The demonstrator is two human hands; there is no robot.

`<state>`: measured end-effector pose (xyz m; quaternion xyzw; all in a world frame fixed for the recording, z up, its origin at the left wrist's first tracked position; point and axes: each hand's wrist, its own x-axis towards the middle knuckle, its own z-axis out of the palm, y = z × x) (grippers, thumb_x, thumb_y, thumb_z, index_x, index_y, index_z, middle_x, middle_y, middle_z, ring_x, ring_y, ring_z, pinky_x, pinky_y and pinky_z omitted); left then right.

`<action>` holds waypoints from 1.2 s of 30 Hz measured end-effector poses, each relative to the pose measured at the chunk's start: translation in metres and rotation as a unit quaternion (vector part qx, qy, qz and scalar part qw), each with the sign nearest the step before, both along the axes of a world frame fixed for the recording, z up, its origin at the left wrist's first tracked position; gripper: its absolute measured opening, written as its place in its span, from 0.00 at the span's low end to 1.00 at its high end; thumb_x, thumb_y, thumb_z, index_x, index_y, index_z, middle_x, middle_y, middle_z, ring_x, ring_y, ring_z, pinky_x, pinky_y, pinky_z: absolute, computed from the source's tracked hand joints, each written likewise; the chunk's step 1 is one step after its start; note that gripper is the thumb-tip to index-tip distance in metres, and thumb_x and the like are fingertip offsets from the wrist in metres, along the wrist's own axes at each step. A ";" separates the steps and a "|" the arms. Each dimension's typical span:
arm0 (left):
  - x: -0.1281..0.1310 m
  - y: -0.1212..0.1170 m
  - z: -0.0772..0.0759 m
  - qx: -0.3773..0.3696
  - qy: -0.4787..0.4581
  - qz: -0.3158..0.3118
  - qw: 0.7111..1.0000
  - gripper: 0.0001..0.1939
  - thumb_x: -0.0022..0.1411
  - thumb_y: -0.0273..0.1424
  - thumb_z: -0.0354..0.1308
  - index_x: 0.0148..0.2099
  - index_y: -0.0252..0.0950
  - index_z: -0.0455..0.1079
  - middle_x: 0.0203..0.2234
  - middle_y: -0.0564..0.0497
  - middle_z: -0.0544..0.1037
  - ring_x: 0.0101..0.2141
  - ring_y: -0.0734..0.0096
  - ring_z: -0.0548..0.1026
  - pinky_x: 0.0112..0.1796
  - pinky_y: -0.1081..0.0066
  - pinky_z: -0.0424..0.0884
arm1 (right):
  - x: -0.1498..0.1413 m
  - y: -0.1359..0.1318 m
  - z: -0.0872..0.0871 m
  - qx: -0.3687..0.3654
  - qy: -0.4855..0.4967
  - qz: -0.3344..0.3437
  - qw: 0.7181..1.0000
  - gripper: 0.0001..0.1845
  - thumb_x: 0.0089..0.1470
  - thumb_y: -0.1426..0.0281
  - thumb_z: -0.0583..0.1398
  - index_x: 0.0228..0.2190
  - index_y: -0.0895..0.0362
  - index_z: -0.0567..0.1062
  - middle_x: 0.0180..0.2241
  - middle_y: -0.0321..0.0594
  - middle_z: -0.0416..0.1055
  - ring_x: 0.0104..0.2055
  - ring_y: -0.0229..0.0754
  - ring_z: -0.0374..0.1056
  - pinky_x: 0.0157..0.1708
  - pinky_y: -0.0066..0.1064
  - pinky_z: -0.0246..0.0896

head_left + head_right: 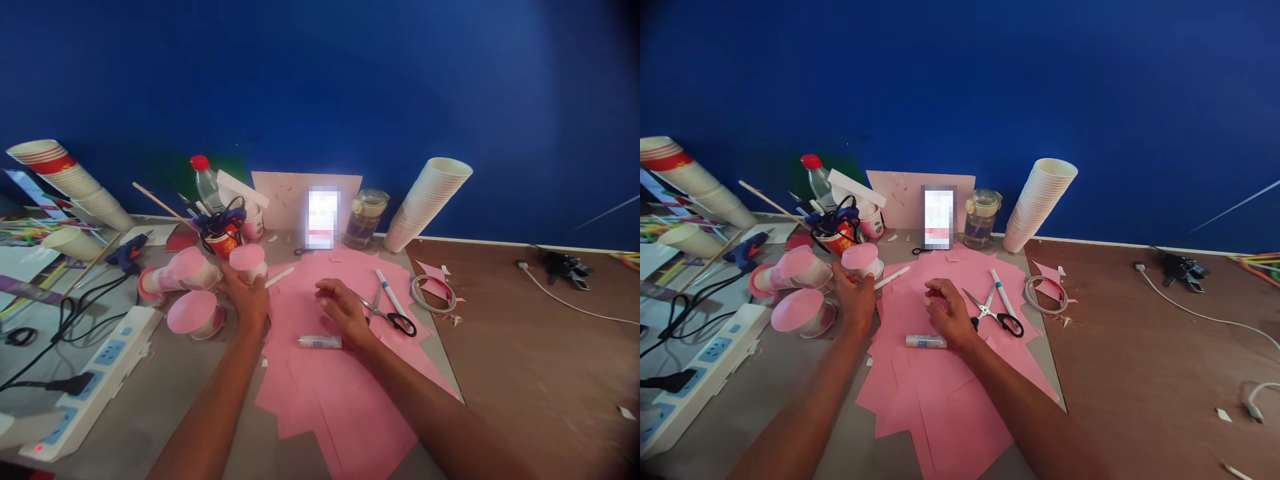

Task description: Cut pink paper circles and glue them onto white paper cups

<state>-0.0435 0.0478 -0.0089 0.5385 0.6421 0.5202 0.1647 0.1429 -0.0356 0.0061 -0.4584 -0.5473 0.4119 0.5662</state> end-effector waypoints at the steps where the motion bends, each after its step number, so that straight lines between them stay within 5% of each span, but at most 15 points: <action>1: 0.001 -0.001 0.001 0.004 -0.004 0.018 1.000 0.34 0.50 0.26 0.54 0.59 0.37 0.49 0.42 0.44 0.62 0.44 0.58 0.64 0.44 0.58 0.63 | 0.000 0.000 0.000 0.000 0.001 0.002 1.000 0.12 0.52 0.67 0.56 0.41 0.50 0.71 0.41 0.40 0.64 0.42 0.42 0.65 0.44 0.38 0.61; 8: 0.015 -0.014 0.017 0.067 0.042 0.052 0.995 0.35 0.51 0.26 0.54 0.61 0.36 0.50 0.40 0.45 0.62 0.41 0.61 0.63 0.45 0.60 0.63 | 0.000 0.000 -0.002 0.005 0.007 0.009 1.000 0.12 0.53 0.67 0.56 0.41 0.51 0.70 0.40 0.40 0.64 0.41 0.42 0.65 0.44 0.38 0.61; 14: 0.023 -0.023 0.016 0.116 0.105 -0.091 0.984 0.12 0.56 0.25 0.49 0.42 0.36 0.69 0.33 0.48 0.69 0.37 0.65 0.68 0.40 0.66 0.66 | -0.001 0.000 -0.003 0.008 0.004 0.010 1.000 0.12 0.53 0.67 0.57 0.41 0.50 0.70 0.41 0.40 0.64 0.41 0.42 0.65 0.44 0.38 0.61; 22: 0.022 -0.018 0.009 0.097 0.208 -0.217 0.949 0.18 0.58 0.24 0.47 0.49 0.39 0.68 0.44 0.47 0.74 0.48 0.64 0.69 0.50 0.62 0.62 | 0.000 0.001 -0.003 0.007 -0.003 0.000 1.000 0.11 0.52 0.69 0.57 0.40 0.50 0.71 0.40 0.40 0.65 0.41 0.42 0.65 0.44 0.38 0.62; 29: 0.021 -0.020 0.004 -0.022 0.299 -0.094 0.949 0.20 0.55 0.31 0.54 0.51 0.35 0.65 0.56 0.35 0.62 0.57 0.48 0.59 0.52 0.47 0.53 | -0.001 0.001 -0.004 0.001 0.000 -0.009 1.000 0.12 0.51 0.70 0.56 0.40 0.50 0.71 0.38 0.39 0.66 0.40 0.42 0.66 0.43 0.39 0.62; 36: 0.025 -0.027 0.014 -0.038 0.284 -0.083 0.955 0.22 0.53 0.32 0.56 0.52 0.37 0.64 0.54 0.38 0.63 0.52 0.44 0.61 0.49 0.47 0.56 | -0.001 0.002 -0.005 0.001 0.005 -0.016 1.000 0.12 0.50 0.71 0.56 0.39 0.51 0.71 0.39 0.39 0.66 0.40 0.42 0.66 0.43 0.38 0.62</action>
